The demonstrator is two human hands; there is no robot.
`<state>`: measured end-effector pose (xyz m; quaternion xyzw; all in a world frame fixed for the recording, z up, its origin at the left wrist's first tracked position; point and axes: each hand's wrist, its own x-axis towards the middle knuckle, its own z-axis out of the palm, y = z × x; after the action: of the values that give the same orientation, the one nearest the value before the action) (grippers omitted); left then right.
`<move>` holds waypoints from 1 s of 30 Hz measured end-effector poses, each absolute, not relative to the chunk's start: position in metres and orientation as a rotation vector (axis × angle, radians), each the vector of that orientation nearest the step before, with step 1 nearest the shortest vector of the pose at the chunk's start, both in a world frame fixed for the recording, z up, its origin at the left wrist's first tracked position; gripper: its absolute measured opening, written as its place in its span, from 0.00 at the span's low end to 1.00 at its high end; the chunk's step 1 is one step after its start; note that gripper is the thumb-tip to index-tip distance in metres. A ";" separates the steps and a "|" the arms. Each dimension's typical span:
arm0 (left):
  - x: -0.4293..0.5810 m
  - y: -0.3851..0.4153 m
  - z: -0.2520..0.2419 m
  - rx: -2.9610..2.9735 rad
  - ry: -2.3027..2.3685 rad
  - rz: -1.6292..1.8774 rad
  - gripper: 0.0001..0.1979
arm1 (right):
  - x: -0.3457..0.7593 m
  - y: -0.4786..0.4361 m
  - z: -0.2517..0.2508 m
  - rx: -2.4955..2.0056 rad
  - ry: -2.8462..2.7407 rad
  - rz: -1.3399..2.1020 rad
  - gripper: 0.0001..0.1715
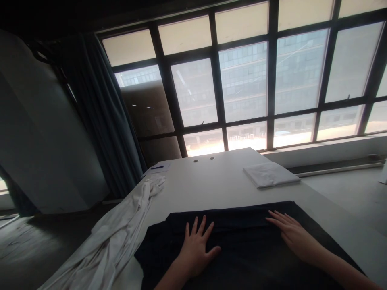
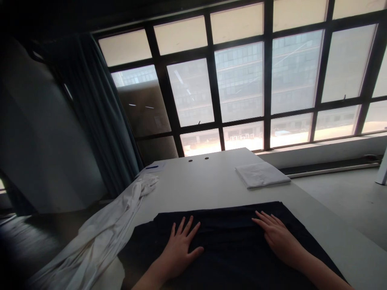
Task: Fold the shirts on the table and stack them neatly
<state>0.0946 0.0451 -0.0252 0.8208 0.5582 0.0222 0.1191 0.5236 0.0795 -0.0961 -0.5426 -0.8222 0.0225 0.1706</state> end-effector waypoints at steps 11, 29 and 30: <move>0.095 0.044 -0.017 2.475 1.561 0.208 0.32 | 0.543 0.091 -0.103 -1.714 -2.300 0.084 0.33; 0.094 0.044 -0.017 2.493 1.475 0.291 0.30 | 0.594 0.115 -0.107 -2.097 -1.904 -0.128 0.39; 0.094 0.044 -0.017 2.493 1.472 0.289 0.30 | 0.593 0.114 -0.106 -2.078 -1.920 -0.121 0.38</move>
<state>0.0943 0.0438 -0.0166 0.8511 0.5026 0.0986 0.1157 0.5932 0.1145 -0.1063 -0.7249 -0.6699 -0.0424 0.1544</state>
